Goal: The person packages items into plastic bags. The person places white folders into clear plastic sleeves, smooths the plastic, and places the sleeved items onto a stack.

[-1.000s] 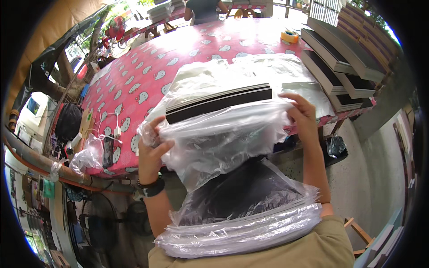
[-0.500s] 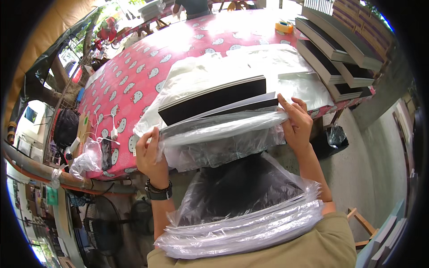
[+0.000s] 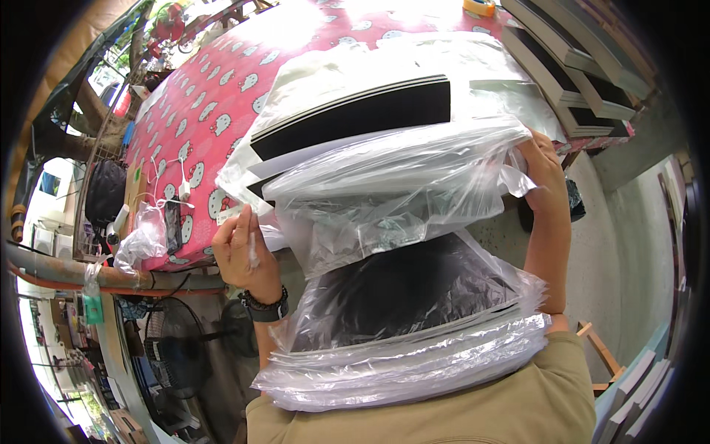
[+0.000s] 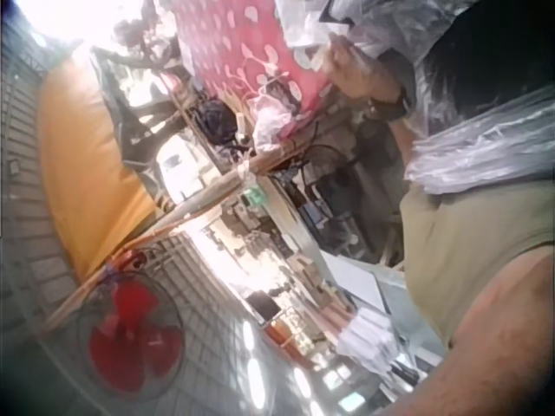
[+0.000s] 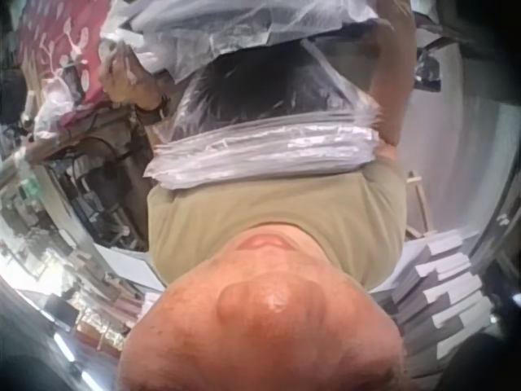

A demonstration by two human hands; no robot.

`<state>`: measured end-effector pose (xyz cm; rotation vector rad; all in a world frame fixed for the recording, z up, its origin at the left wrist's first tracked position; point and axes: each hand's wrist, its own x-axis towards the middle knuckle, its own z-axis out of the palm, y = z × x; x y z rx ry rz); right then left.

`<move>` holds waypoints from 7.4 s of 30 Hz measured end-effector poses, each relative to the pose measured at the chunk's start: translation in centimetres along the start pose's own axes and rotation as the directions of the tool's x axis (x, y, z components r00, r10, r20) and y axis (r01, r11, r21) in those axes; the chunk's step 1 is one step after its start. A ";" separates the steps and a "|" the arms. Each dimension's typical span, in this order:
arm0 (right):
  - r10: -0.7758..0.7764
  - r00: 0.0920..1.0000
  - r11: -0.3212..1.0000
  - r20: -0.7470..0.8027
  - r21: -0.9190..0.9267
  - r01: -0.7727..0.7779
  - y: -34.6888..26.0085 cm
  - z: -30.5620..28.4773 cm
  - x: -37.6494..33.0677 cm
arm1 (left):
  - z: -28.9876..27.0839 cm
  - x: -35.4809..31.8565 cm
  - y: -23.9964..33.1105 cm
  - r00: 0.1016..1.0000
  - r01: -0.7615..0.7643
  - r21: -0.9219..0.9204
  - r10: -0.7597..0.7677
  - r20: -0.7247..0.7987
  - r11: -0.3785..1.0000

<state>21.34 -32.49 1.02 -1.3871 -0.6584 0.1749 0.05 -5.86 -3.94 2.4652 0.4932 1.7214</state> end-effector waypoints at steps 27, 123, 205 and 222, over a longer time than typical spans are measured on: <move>-0.262 0.964 0.926 0.047 -0.269 0.264 0.1 3.3 -2.1 | -1.1 -0.8 2.6 0.928 0.064 -0.360 0.077 0.365 0.931; 0.677 0.728 0.717 0.108 0.121 -0.686 13.5 -1.8 -2.7 | 7.8 -24.0 -11.2 0.085 0.996 -0.056 -0.519 0.850 0.072; -0.083 0.829 0.996 0.553 0.063 0.058 2.8 12.6 1.3 | 4.3 6.8 6.8 0.736 0.665 -0.732 0.031 0.676 0.149; 0.010 0.951 0.990 0.310 -0.138 0.035 2.8 11.2 -0.2 | 3.5 4.3 6.0 0.523 0.852 -0.485 -0.330 0.786 0.195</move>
